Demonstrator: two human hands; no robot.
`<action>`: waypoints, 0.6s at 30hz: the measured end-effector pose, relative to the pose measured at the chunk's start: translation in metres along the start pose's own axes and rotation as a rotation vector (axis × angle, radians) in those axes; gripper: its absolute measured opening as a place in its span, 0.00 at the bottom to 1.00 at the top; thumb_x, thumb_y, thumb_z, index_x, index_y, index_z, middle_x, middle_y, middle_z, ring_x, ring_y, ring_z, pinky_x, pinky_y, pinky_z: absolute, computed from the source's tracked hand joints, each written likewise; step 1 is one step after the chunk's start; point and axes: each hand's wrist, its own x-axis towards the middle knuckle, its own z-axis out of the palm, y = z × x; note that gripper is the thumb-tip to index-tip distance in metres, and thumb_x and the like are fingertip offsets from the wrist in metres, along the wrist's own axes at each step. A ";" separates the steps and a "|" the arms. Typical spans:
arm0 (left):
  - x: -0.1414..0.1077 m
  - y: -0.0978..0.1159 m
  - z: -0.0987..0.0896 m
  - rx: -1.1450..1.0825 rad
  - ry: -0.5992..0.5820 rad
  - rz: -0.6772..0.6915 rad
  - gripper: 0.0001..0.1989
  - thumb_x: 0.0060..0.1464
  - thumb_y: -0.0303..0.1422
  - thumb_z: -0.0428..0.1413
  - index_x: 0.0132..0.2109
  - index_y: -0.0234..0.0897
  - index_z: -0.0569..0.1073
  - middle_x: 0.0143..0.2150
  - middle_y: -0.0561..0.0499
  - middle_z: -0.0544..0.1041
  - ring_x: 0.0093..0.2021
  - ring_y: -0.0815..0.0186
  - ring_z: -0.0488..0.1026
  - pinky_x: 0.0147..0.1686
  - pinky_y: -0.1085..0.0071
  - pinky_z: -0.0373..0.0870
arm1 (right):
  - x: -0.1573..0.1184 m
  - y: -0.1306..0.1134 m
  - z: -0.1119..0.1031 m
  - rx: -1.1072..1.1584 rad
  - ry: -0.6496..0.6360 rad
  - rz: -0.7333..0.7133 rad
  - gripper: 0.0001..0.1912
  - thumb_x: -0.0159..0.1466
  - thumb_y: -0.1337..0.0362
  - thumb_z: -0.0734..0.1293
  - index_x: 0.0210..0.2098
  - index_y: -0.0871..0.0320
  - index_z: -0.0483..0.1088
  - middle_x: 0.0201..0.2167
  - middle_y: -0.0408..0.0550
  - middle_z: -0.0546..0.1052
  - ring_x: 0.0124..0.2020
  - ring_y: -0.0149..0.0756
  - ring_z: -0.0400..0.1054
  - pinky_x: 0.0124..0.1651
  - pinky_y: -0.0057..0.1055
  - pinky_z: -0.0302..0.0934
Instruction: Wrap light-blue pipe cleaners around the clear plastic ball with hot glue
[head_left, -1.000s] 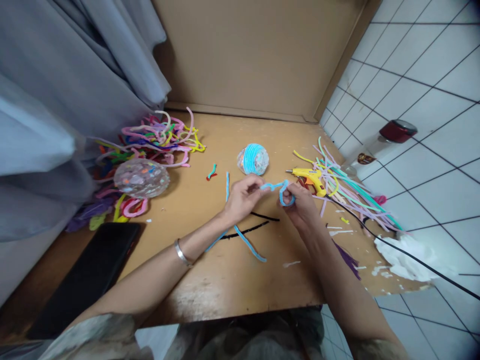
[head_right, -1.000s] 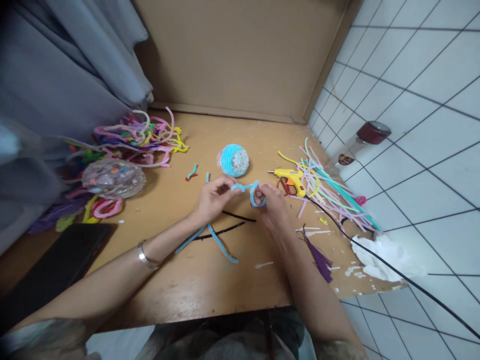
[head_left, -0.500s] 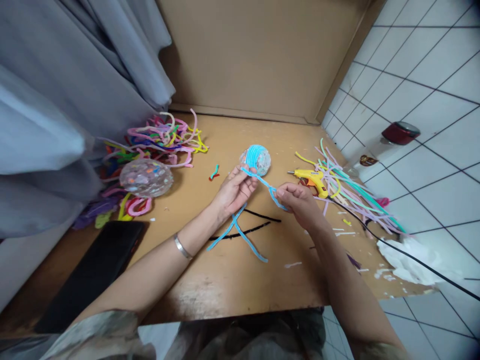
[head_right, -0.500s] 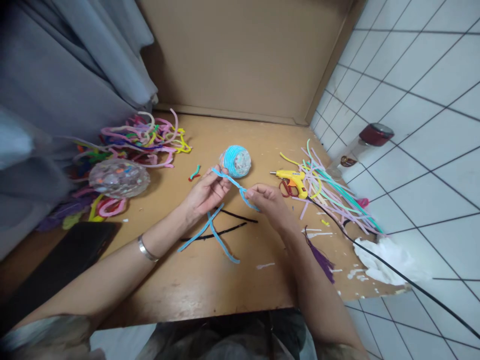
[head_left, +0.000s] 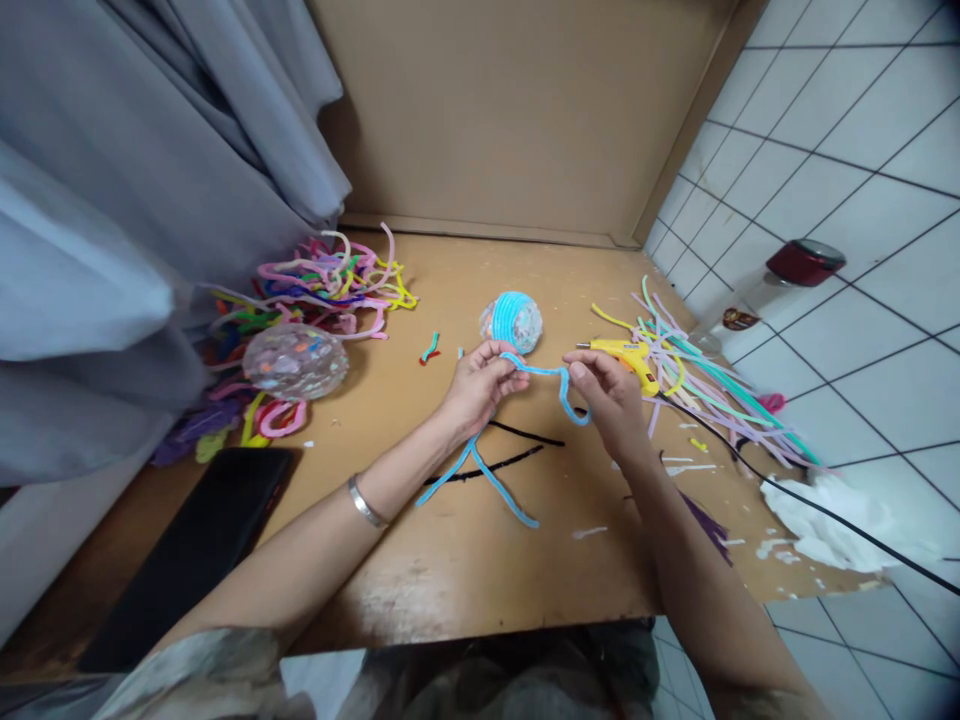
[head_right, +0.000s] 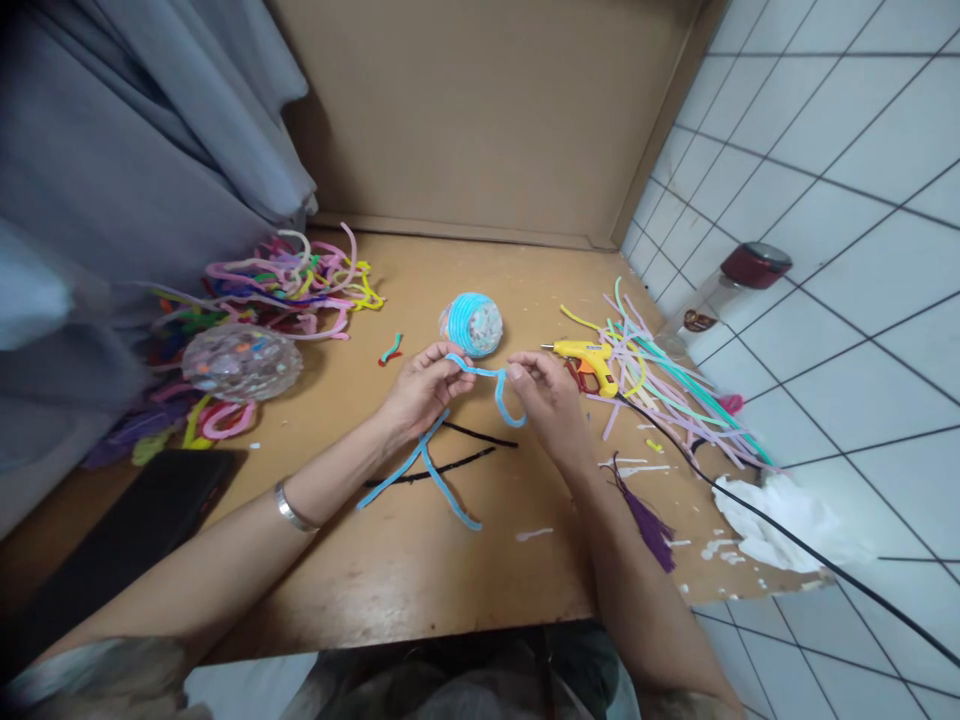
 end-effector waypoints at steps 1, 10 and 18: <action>0.000 -0.001 0.001 0.018 0.006 0.001 0.07 0.43 0.23 0.58 0.32 0.32 0.69 0.26 0.56 0.75 0.23 0.75 0.74 0.26 0.79 0.73 | -0.001 -0.003 0.001 -0.053 0.005 -0.051 0.13 0.60 0.54 0.67 0.38 0.57 0.74 0.34 0.47 0.75 0.36 0.35 0.68 0.42 0.33 0.63; -0.006 -0.008 0.007 0.183 0.029 -0.013 0.10 0.40 0.28 0.63 0.29 0.33 0.67 0.18 0.58 0.72 0.18 0.75 0.70 0.19 0.81 0.68 | -0.004 -0.005 0.010 -0.060 -0.290 0.005 0.10 0.56 0.58 0.71 0.33 0.57 0.76 0.33 0.47 0.79 0.35 0.36 0.72 0.41 0.33 0.65; -0.001 -0.018 0.000 0.306 -0.067 0.079 0.19 0.38 0.37 0.69 0.28 0.34 0.66 0.19 0.57 0.72 0.18 0.75 0.69 0.20 0.79 0.67 | -0.006 0.005 0.020 0.121 -0.169 0.124 0.09 0.55 0.58 0.70 0.25 0.57 0.70 0.20 0.41 0.73 0.23 0.30 0.66 0.29 0.27 0.62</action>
